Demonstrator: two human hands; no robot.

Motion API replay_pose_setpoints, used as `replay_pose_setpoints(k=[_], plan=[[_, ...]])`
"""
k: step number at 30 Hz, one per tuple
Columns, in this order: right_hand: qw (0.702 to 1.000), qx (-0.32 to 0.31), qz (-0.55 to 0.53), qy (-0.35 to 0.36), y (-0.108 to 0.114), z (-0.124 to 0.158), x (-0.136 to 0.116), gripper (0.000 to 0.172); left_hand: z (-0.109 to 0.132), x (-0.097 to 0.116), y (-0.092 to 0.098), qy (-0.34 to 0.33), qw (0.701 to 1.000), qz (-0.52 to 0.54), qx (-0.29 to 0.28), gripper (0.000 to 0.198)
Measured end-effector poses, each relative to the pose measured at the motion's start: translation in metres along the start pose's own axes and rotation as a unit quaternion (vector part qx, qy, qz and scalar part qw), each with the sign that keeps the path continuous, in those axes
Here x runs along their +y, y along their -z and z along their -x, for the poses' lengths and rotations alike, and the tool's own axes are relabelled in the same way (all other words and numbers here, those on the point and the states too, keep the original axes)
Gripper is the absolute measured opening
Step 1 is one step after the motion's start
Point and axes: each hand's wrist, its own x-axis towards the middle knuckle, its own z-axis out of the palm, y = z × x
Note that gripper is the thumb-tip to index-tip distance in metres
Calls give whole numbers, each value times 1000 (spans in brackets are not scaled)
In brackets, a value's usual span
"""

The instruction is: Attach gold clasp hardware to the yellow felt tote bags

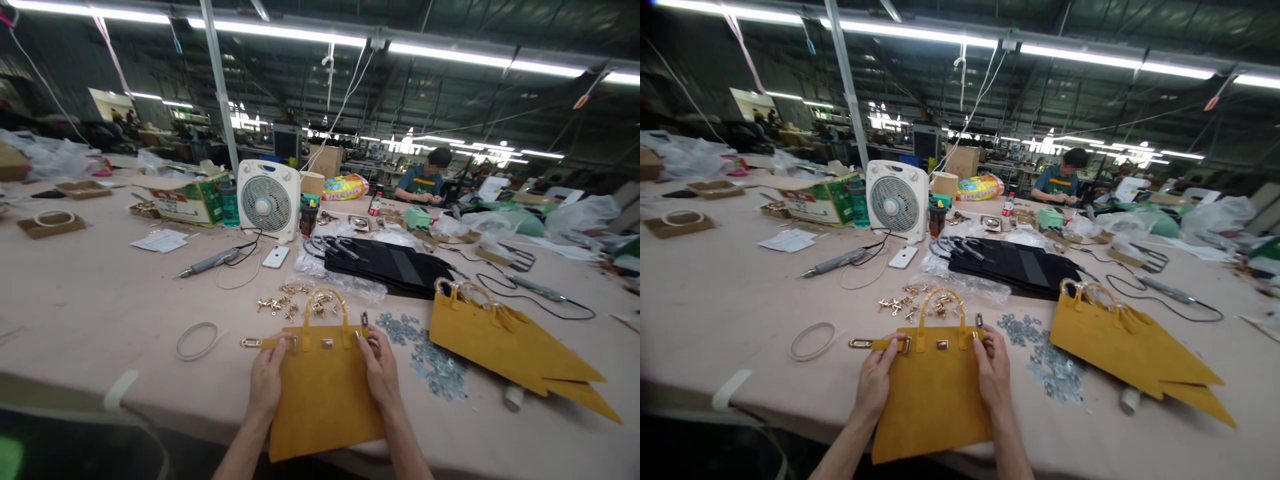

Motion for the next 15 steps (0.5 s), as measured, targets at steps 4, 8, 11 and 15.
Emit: replay_pose_setpoints(k=[4, 8, 11, 15], plan=[[996, -30, -66, -49, 9, 1, -1, 44, 2, -2, -2, -38, 998, -42, -5, 53], [989, -52, -111, -82, 13, 1, 0, 43, 2, -6, -4, -54, 995, -87, -19, 50], [987, -43, -126, -93, 11, 1, 1, 47, 2, -6, -4, -57, 993, -105, -20, 51], [989, 1, -129, -77, 11, 1, -2, 47, 5, -3, -5, -63, 994, -88, -5, 50]])
